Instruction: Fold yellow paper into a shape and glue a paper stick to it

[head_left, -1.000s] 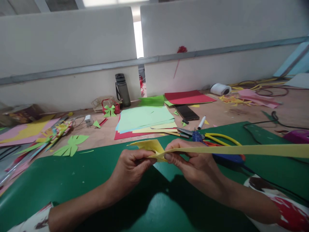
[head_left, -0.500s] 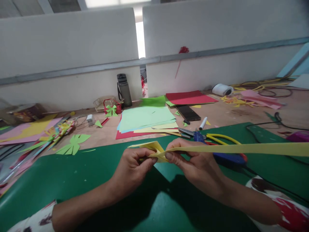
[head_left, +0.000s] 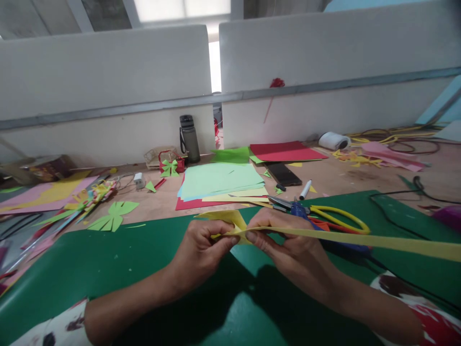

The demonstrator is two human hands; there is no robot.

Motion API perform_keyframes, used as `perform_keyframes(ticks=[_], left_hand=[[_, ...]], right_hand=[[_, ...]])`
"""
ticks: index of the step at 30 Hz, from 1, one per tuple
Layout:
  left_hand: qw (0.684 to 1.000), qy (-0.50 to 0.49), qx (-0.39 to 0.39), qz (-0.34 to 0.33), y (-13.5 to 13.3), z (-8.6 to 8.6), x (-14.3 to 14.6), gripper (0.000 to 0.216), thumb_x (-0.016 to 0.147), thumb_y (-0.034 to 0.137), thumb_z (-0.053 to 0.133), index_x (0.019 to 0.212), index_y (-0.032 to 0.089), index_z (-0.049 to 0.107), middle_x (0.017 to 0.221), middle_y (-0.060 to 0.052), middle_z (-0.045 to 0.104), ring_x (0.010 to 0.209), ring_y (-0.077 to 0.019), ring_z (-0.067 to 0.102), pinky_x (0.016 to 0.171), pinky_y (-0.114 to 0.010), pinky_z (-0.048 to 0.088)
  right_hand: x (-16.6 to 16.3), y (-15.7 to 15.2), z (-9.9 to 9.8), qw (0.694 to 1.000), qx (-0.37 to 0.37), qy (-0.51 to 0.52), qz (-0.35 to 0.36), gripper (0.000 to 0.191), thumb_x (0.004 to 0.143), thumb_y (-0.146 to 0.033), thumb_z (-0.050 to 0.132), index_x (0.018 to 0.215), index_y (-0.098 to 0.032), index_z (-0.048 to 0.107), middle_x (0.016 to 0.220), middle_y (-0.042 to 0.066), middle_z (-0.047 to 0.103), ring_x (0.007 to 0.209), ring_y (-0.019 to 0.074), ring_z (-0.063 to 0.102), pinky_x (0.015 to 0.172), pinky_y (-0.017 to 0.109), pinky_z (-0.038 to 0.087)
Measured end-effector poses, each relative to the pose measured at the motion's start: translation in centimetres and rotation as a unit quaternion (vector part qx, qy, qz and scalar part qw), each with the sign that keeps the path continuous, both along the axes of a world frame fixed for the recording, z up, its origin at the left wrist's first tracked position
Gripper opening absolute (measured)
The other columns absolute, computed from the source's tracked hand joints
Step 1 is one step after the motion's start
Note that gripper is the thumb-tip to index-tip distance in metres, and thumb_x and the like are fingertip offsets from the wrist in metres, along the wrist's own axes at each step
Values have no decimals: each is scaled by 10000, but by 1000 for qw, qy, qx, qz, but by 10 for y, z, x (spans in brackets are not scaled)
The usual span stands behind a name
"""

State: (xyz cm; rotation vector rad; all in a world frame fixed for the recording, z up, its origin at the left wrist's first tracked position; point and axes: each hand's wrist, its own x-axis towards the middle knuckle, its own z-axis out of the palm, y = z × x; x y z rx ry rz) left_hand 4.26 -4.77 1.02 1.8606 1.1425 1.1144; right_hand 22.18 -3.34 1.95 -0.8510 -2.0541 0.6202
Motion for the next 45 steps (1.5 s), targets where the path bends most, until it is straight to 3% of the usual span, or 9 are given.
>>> perform_keyframes(ticks=[5,9,15,24,30,39,45], left_hand=[[999,25,28,-3,2,-4,-2,168,805,173,565,674,134,663,534,23,530,497,-83,449,494,-199,369],[992,64,109,9,5,-7,-5,83,774,179,628,708,153,671,701,-35,652,661,-137,562,628,-247,437],[968,125,214,41,6,-7,-6,111,768,171,653,663,160,620,717,-28,657,712,-164,530,665,-291,413],[966,126,226,12,5,-6,-5,179,789,151,616,626,143,542,633,-5,570,657,-141,477,636,-277,367],[972,112,207,-5,4,-5,-4,250,807,153,589,575,140,498,584,19,513,596,-108,439,594,-243,330],[974,136,179,-25,4,-5,-5,294,895,194,472,606,143,493,616,21,484,637,-109,436,645,-251,337],[968,140,203,-39,3,-4,-5,251,896,165,449,658,143,523,656,0,539,657,-112,464,652,-250,353]], right_hand=[[0,1,1,1000,9,-11,-2,121,874,-182,507,768,-206,561,723,-9,566,686,128,524,648,260,409],[-1,1,0,1000,10,-14,0,120,876,-182,502,778,-198,570,724,-9,569,685,126,527,655,260,409],[-2,3,-4,1000,29,4,7,116,866,-205,520,763,-199,573,697,-23,567,647,116,527,620,245,413],[-2,3,-4,999,35,1,13,129,870,-210,505,768,-209,585,711,-18,587,674,126,548,651,257,441],[-3,1,-6,999,23,13,-20,141,853,-246,527,731,-207,586,703,-19,608,667,126,574,651,250,461],[-2,3,-9,999,27,6,-41,135,857,-273,527,756,-218,597,736,-19,628,707,133,592,700,257,469],[2,4,-12,997,57,-12,-52,88,852,-244,545,781,-243,596,732,-50,646,686,122,605,698,232,462]])
